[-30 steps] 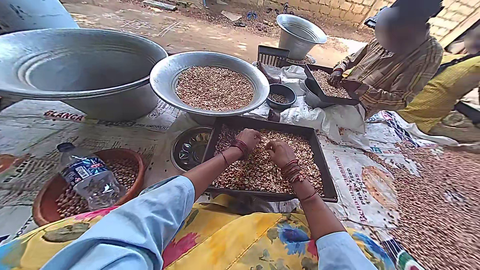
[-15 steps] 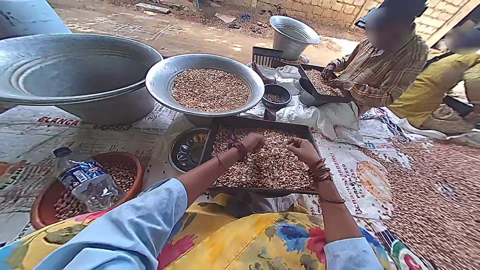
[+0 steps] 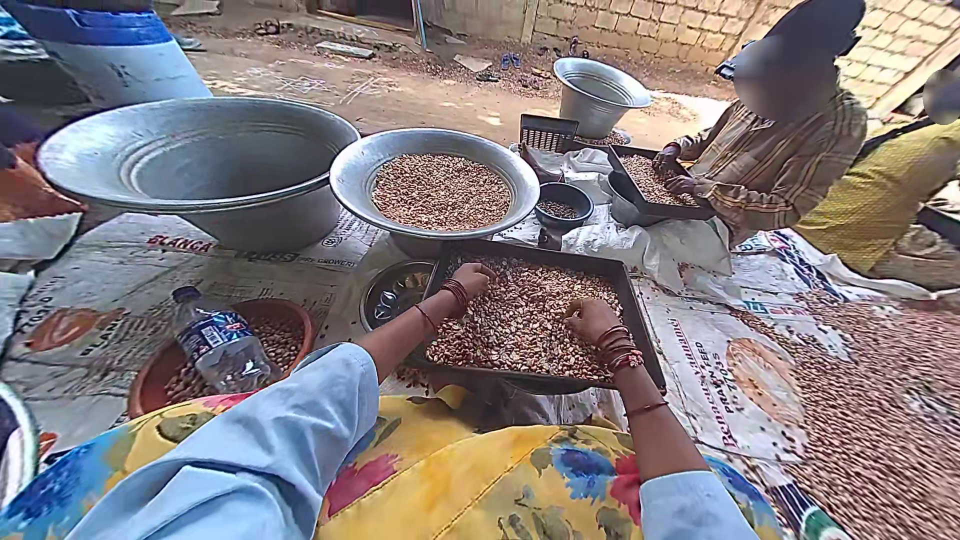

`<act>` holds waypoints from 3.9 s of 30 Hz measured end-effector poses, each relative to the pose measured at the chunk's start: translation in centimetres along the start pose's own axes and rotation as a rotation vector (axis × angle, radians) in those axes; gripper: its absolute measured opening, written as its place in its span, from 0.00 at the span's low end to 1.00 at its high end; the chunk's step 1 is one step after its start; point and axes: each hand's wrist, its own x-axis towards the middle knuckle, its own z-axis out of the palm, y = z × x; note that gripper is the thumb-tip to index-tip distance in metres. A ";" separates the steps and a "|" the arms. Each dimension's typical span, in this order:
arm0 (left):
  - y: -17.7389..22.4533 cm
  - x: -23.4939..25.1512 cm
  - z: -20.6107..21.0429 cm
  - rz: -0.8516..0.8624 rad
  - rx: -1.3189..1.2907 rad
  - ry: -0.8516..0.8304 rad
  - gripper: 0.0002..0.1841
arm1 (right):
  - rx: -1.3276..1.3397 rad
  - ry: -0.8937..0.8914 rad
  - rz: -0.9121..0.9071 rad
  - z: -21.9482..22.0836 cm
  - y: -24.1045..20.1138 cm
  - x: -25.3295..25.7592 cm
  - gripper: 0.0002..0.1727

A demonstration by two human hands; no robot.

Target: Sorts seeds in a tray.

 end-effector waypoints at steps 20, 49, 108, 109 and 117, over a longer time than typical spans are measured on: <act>2.5 -2.5 2.9 0.400 0.952 -0.468 0.15 | -0.217 -0.289 -0.299 -0.6 -2.4 -2.4 0.11; 7.5 -6.0 -3.3 0.353 0.293 -0.946 0.06 | -0.120 -0.269 -0.410 2.5 -5.9 -2.3 0.15; 1.7 1.2 1.9 0.402 0.228 -0.197 0.11 | 0.790 -0.398 -0.555 -2.2 -0.3 -4.1 0.12; 0.9 2.2 0.8 0.397 0.039 -0.181 0.08 | 0.776 -0.346 -0.448 -2.9 0.5 -4.4 0.13; 1.2 2.0 -1.1 0.317 0.223 -0.124 0.11 | -0.071 -0.309 0.130 -0.9 2.1 -1.7 0.24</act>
